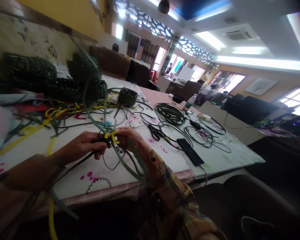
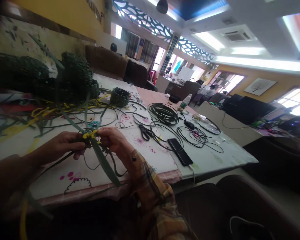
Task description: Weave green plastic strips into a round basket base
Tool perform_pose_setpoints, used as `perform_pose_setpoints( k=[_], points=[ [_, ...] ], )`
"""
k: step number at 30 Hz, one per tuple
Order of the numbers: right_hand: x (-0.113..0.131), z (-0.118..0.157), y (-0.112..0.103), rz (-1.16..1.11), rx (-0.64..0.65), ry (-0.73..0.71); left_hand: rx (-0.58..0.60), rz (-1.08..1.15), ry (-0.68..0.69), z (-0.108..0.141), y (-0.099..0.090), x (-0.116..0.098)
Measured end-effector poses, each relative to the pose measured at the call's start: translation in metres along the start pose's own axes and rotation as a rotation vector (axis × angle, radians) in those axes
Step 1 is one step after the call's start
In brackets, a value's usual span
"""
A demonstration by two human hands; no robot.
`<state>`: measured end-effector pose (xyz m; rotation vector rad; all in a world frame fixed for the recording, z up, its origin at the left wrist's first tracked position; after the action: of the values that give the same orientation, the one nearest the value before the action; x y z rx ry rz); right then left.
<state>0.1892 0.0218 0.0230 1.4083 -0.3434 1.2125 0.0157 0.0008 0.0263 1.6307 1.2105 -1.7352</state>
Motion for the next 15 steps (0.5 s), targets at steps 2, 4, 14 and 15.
perform_pose_setpoints(
  k=[2, 4, 14, 15],
  points=[
    [-0.001, -0.001, 0.002, -0.030, 0.011, 0.034, -0.007, 0.047, -0.004, 0.001, 0.002, 0.000],
    [-0.002, -0.002, 0.002, -0.043, -0.045, 0.026, -0.043, 0.075, -0.009, -0.001, 0.001, 0.001],
    [-0.001, -0.005, -0.009, 0.021, -0.236, -0.150, -0.078, -0.125, -0.023, -0.009, -0.007, 0.006],
    [-0.002, -0.006, -0.009, 0.016, -0.226, -0.132, -0.085, -0.106, -0.017, -0.009, -0.007, 0.007]
  ],
)
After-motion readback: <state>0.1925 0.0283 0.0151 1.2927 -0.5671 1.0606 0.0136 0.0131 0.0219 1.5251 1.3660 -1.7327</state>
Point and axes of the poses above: each hand's wrist, its own z-axis away from the middle knuckle, its own y-axis out of the palm, x = y × z, the point moved 5 cm from there along -z, towards the middle knuckle, and after that the axes turned 10 degrees about -z, right-handed, at the moved point
